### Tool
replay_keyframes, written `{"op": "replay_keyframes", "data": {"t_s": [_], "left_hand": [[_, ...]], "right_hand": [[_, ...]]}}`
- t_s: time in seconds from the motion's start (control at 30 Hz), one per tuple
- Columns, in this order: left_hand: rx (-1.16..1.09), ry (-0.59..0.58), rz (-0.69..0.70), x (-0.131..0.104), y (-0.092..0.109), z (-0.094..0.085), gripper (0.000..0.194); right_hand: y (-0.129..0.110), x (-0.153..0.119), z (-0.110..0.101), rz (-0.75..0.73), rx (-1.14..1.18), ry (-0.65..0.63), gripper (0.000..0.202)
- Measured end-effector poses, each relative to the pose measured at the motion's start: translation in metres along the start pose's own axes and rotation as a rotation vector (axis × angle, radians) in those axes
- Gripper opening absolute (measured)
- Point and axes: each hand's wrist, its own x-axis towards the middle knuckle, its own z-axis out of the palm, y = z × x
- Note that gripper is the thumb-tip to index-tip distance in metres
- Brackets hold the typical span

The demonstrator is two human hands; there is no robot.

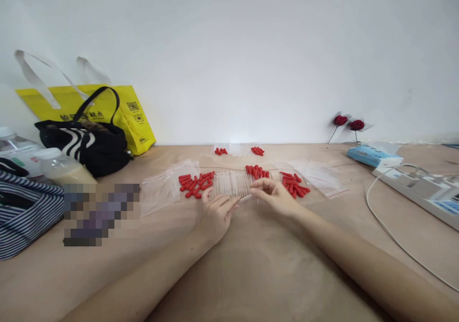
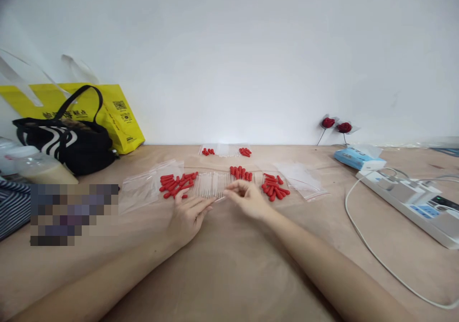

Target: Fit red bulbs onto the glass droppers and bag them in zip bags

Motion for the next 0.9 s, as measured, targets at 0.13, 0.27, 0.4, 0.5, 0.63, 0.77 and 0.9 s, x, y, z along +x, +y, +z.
{"op": "replay_keyframes", "data": {"t_s": [0.13, 0.27, 0.4, 0.5, 0.63, 0.77, 0.9], "left_hand": [[-0.013, -0.043, -0.011, -0.002, -0.002, 0.003, 0.021], [-0.051, -0.044, 0.031, -0.002, -0.002, 0.006, 0.024], [-0.006, -0.055, 0.074, -0.001, -0.002, 0.004, 0.034], [0.020, -0.082, 0.062, -0.002, -0.002, 0.002, 0.036], [0.013, -0.104, 0.044, -0.002, -0.001, 0.002, 0.028], [0.007, -0.097, 0.031, -0.002, 0.001, 0.002, 0.019], [-0.007, -0.084, 0.022, -0.001, 0.002, 0.000, 0.017]], "right_hand": [[0.024, 0.022, -0.065, 0.332, -0.729, 0.161, 0.018], [0.048, 0.028, -0.100, 0.501, -0.888, 0.208, 0.022], [0.058, 0.029, -0.098, 0.582, -0.958, 0.202, 0.024], [0.059, 0.032, -0.094, 0.609, -0.977, 0.193, 0.025], [0.055, 0.032, -0.094, 0.602, -0.975, 0.196, 0.026], [0.040, 0.032, -0.094, 0.551, -0.935, 0.207, 0.028], [0.023, 0.024, -0.075, 0.403, -0.792, 0.125, 0.027]]}}
